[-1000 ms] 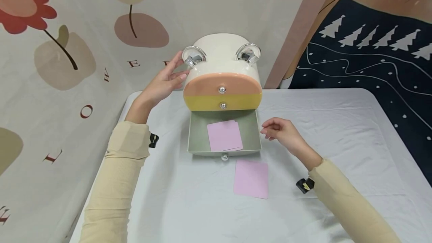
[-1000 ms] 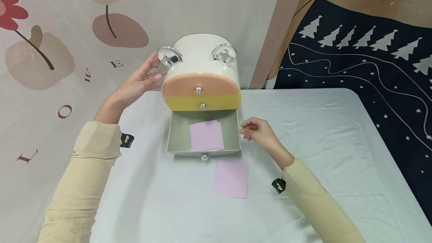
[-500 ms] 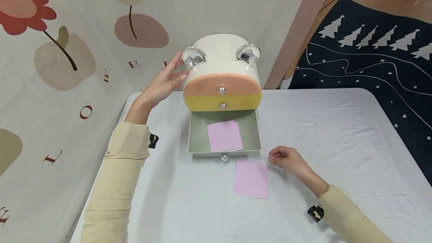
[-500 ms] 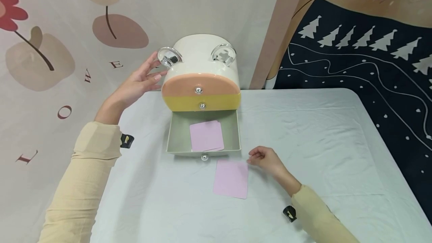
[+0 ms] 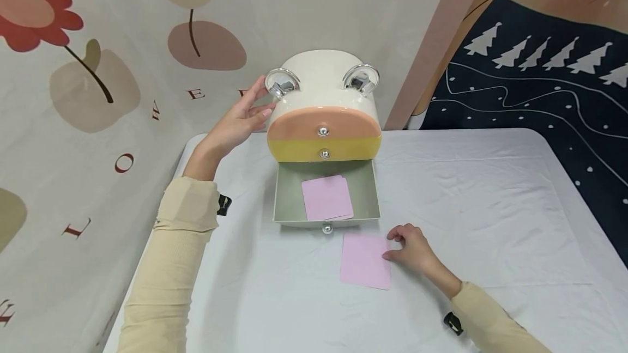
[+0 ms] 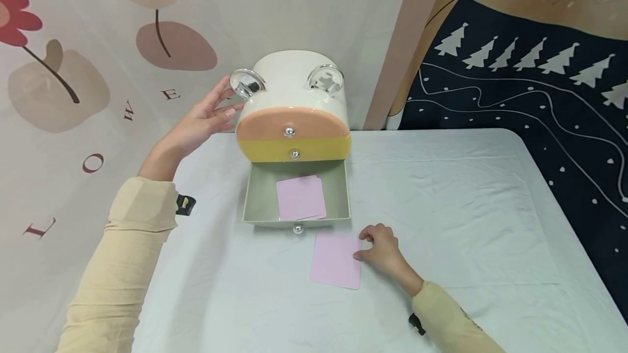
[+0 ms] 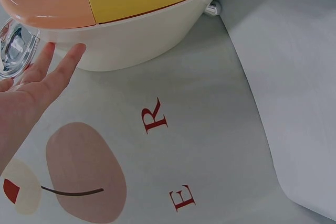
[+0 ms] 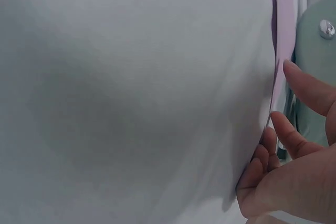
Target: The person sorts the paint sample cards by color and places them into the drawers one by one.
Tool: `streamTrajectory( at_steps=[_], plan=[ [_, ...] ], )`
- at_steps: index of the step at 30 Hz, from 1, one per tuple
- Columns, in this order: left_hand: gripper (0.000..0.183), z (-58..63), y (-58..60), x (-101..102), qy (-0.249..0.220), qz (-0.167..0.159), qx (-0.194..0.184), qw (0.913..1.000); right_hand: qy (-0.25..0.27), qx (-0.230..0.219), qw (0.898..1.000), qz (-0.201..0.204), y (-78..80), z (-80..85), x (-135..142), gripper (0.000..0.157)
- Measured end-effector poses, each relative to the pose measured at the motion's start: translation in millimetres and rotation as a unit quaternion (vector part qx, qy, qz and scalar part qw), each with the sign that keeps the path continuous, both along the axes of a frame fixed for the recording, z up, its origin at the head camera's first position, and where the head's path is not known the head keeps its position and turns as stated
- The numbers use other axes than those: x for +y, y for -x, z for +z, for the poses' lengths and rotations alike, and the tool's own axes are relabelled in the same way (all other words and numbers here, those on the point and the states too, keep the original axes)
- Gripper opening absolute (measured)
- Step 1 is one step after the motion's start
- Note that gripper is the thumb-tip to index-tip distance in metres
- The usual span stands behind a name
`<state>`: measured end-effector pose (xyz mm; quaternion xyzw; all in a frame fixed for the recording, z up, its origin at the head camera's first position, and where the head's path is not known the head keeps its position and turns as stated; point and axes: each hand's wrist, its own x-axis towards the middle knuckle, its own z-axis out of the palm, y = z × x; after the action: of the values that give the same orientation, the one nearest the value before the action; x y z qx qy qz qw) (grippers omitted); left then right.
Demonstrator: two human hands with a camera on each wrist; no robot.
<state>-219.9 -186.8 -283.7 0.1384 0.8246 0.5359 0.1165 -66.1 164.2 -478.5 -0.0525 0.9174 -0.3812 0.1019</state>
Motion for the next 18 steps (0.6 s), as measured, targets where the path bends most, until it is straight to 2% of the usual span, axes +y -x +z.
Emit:
streamTrajectory(
  at_steps=[5, 12, 15, 18],
  plan=[
    [0.066, 0.1, -0.1, 0.4, -0.001, 0.001, 0.0, 1.0, -0.03, -0.003, 1.0, -0.008, -2.6, 1.2, -5.2, 0.036],
    [0.065, 0.3, -0.7, 0.5, -0.001, 0.0, 0.001, 1.0, -0.033, -0.011, 0.999, -0.002, -3.5, 6.0, -5.5, 0.032],
    [0.066, -0.1, -0.4, 0.4, -0.002, -0.001, 0.002, 1.0, -0.004, -0.017, 1.0, 0.004, -2.1, 7.2, -2.7, 0.029],
    [0.066, -0.2, -0.3, 0.2, -0.002, 0.0, 0.002, 1.0, 0.07, -0.041, 0.997, 0.021, 0.6, 8.5, 1.6, 0.023]
  ],
)
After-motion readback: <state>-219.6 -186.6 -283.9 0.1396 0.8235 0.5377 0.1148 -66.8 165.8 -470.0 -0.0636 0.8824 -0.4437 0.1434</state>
